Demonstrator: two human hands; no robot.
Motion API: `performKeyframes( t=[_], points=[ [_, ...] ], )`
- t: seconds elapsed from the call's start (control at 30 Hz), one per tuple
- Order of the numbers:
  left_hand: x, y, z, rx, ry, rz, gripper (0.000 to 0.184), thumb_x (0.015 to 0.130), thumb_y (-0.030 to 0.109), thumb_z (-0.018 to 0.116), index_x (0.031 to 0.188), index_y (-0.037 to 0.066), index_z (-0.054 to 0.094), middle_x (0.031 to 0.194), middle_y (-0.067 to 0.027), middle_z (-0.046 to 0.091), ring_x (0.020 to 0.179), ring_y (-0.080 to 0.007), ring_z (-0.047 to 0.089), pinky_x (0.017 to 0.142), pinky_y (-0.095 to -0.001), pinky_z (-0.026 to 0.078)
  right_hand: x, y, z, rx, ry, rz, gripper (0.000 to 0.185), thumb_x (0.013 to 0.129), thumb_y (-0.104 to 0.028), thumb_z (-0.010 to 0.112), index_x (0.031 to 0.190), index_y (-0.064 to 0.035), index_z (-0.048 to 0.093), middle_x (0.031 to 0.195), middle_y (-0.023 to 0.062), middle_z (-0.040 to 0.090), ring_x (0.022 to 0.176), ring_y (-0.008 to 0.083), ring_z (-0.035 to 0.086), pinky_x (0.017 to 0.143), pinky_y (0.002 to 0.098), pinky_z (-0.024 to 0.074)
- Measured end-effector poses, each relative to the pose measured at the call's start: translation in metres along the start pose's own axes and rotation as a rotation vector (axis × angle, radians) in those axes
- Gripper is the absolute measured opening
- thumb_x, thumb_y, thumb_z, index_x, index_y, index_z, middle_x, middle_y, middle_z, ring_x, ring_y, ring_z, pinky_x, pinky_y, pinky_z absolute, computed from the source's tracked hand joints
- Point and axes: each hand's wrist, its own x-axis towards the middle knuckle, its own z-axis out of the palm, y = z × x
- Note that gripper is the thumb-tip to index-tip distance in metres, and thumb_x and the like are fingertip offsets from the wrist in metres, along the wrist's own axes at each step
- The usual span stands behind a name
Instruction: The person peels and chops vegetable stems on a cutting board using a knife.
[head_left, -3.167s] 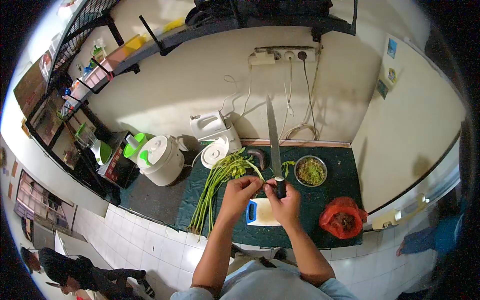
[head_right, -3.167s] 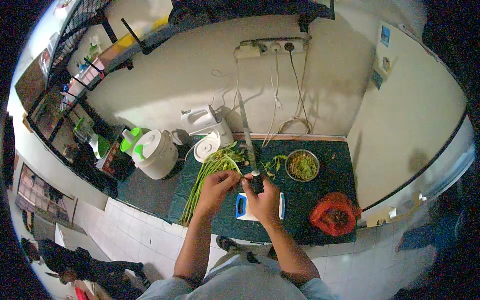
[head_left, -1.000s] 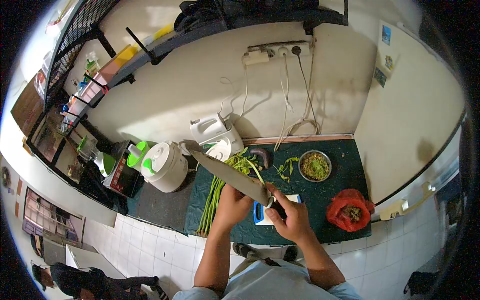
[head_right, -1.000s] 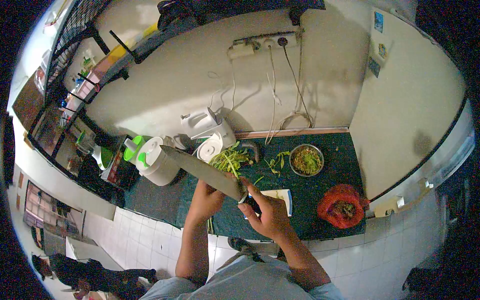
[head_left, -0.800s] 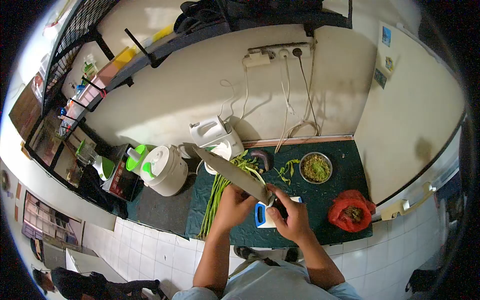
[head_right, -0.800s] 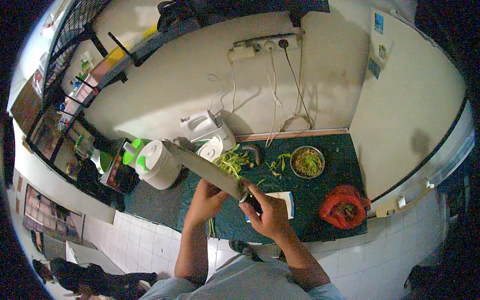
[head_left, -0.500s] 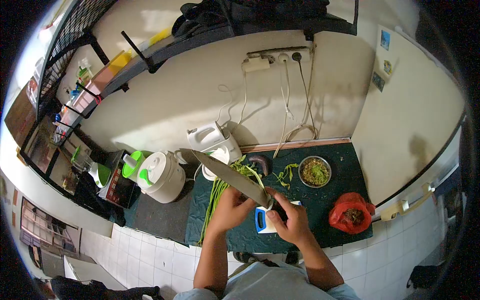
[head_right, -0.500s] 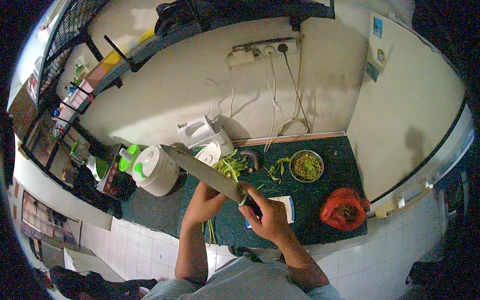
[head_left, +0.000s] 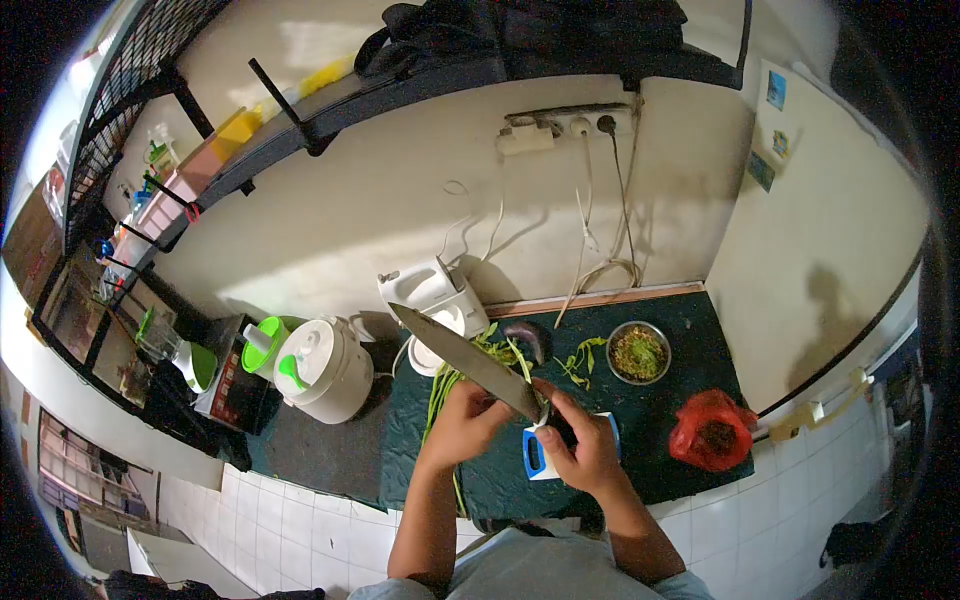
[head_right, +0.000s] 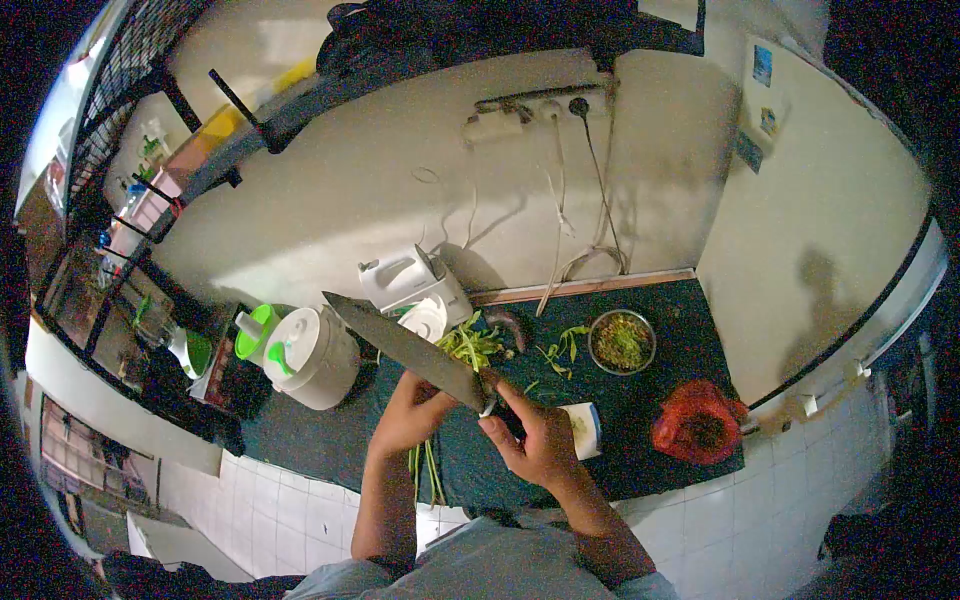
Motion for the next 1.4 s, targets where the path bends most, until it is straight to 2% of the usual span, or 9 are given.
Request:
performKeyframes(
  t=[0.17, 0.23, 0.33, 0.77, 0.83, 0.9, 1.07, 1.13, 1.4],
  points=[
    [0.008, 0.002, -0.012, -0.060, 0.083, 0.004, 0.018, 0.087, 0.005, 0.061, 0.104, -0.001, 0.063, 0.097, -0.0054, 0.066, 0.092, -0.0126, 0.060, 0.084, -0.0284, 0.047, 0.009, -0.008, 0.010, 0.008, -0.048, 0.039, 0.047, 0.091, -0.025, 0.057, 0.130, -0.0008, 0.049, 0.113, 0.0201, 0.064, 0.092, 0.0290, 0.068, 0.075, 0.0311, 0.0516],
    [0.011, -0.002, -0.018, -0.014, 0.071, 0.023, 0.026, 0.086, 0.004, 0.063, 0.111, 0.002, 0.057, 0.103, -0.0062, 0.064, 0.092, -0.0159, 0.061, 0.077, -0.0296, 0.050, 0.006, -0.003, 0.018, 0.018, 0.005, 0.083, 0.047, 0.085, -0.029, 0.067, 0.120, 0.0003, 0.056, 0.096, 0.0218, 0.067, 0.075, 0.0342, 0.067, 0.066, 0.0389, 0.0522],
    [0.016, -0.002, -0.015, -0.026, 0.085, -0.004, 0.025, 0.085, 0.004, 0.064, 0.109, 0.002, 0.059, 0.100, -0.0063, 0.065, 0.090, -0.0163, 0.062, 0.076, -0.0294, 0.050, 0.005, 0.007, 0.028, 0.002, 0.168, -0.073, 0.046, 0.085, -0.028, 0.069, 0.118, 0.0007, 0.057, 0.092, 0.0211, 0.067, 0.072, 0.0337, 0.067, 0.064, 0.0388, 0.0520],
    [0.030, 0.011, 0.062, -0.281, 0.149, 0.017, 0.023, 0.081, 0.003, 0.067, 0.103, 0.001, 0.061, 0.099, -0.0053, 0.065, 0.092, -0.0157, 0.061, 0.083, -0.0297, 0.048, 0.001, 0.020, -0.051, 0.026, 0.077, -0.045, 0.049, 0.086, -0.030, 0.065, 0.127, -0.0054, 0.054, 0.087, 0.0172, 0.067, 0.061, 0.0288, 0.064, 0.058, 0.0364, 0.0501],
    [0.031, 0.016, 0.072, -0.167, 0.111, 0.051, 0.022, 0.081, 0.003, 0.067, 0.103, 0.001, 0.062, 0.096, -0.0043, 0.065, 0.090, -0.0153, 0.061, 0.083, -0.0294, 0.047, 0.004, 0.012, -0.065, 0.049, 0.056, -0.036, 0.050, 0.087, -0.031, 0.064, 0.129, -0.0070, 0.052, 0.088, 0.0165, 0.068, 0.062, 0.0288, 0.065, 0.058, 0.0370, 0.0502],
    [0.029, 0.017, 0.081, -0.160, 0.119, 0.066, 0.021, 0.081, 0.004, 0.067, 0.102, 0.002, 0.062, 0.094, -0.0034, 0.064, 0.089, -0.0149, 0.061, 0.082, -0.0291, 0.047, 0.001, 0.007, -0.077, 0.001, -0.062, 0.021, 0.049, 0.092, -0.029, 0.056, 0.131, -0.0009, 0.048, 0.107, 0.0193, 0.065, 0.087, 0.0293, 0.069, 0.071, 0.0324, 0.0521],
    [0.024, 0.017, 0.090, -0.173, 0.124, -0.081, 0.021, 0.082, 0.004, 0.066, 0.102, 0.003, 0.062, 0.091, -0.0019, 0.064, 0.087, -0.0134, 0.060, 0.081, -0.0278, 0.047, -0.009, 0.007, -0.092, 0.036, -0.078, 0.020, 0.047, 0.092, -0.029, 0.056, 0.130, -0.0018, 0.049, 0.107, 0.0180, 0.065, 0.087, 0.0290, 0.069, 0.070, 0.0324, 0.0519],
    [0.025, 0.007, 0.093, -0.094, 0.177, -0.059, 0.034, 0.081, 0.003, 0.064, 0.114, 0.003, 0.056, 0.105, -0.0048, 0.062, 0.094, -0.0165, 0.059, 0.081, -0.0298, 0.047, -0.011, 0.008, -0.095, 0.037, -0.058, -0.025, 0.048, 0.091, -0.029, 0.056, 0.130, -0.0022, 0.049, 0.106, 0.0179, 0.066, 0.086, 0.0285, 0.069, 0.070, 0.0322, 0.0518],
    [0.018, 0.024, 0.117, -0.160, 0.107, 0.110, 0.017, 0.086, 0.004, 0.063, 0.102, 0.000, 0.061, 0.094, -0.0034, 0.064, 0.089, -0.0131, 0.060, 0.081, -0.0293, 0.049, -0.016, 0.003, -0.111, 0.130, -0.091, 0.032, 0.052, 0.090, -0.032, 0.058, 0.131, -0.0017, 0.049, 0.085, 0.0117, 0.065, 0.066, 0.0148, 0.063, 0.062, 0.0270, 0.0480]
  ],
)
